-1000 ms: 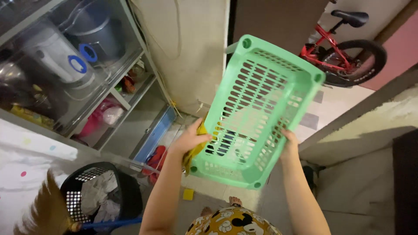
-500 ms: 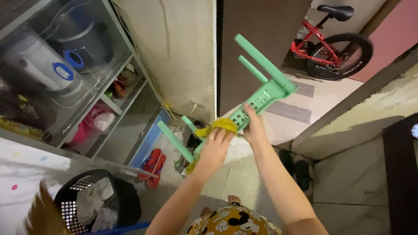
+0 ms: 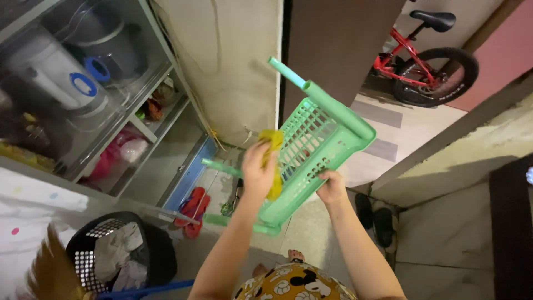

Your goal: Wipe down several pairs of shoes and organize them into a plastic rack inside a cabinet.

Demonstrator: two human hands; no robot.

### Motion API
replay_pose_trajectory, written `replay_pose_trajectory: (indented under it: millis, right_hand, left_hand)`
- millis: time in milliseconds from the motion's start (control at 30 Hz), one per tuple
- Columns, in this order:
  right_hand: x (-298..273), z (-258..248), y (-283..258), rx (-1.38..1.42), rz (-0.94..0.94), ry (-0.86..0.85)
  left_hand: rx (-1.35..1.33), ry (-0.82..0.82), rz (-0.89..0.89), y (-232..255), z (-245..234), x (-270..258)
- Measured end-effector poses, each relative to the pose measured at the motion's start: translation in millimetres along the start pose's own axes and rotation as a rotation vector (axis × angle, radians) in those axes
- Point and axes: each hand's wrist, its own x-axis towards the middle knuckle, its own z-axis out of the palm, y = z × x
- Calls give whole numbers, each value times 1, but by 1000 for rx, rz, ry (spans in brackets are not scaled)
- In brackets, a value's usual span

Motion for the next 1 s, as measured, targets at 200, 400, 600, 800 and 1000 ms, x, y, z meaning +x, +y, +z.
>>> replay_pose_trajectory:
  millis: [200,400,600,800,1000]
  right_hand:
    - [-11,-27,22,-65,48,35]
    - [-24,-37,5,13,39,-16]
    - [-33,75,-13,-106,-2,51]
    - [-6,1,-3,-182,-69,84]
    - [8,21,15,-264,-144,184]
  left_hand:
    - [-101,-482,60,33,52,9]
    - [103,-368,10,-77,92,-35]
    - [874,-426,84,-126,74,-70]
    - [2776,-525,841,-154,135,-162]
    - [3932,-239,2439,-17,64,-107]
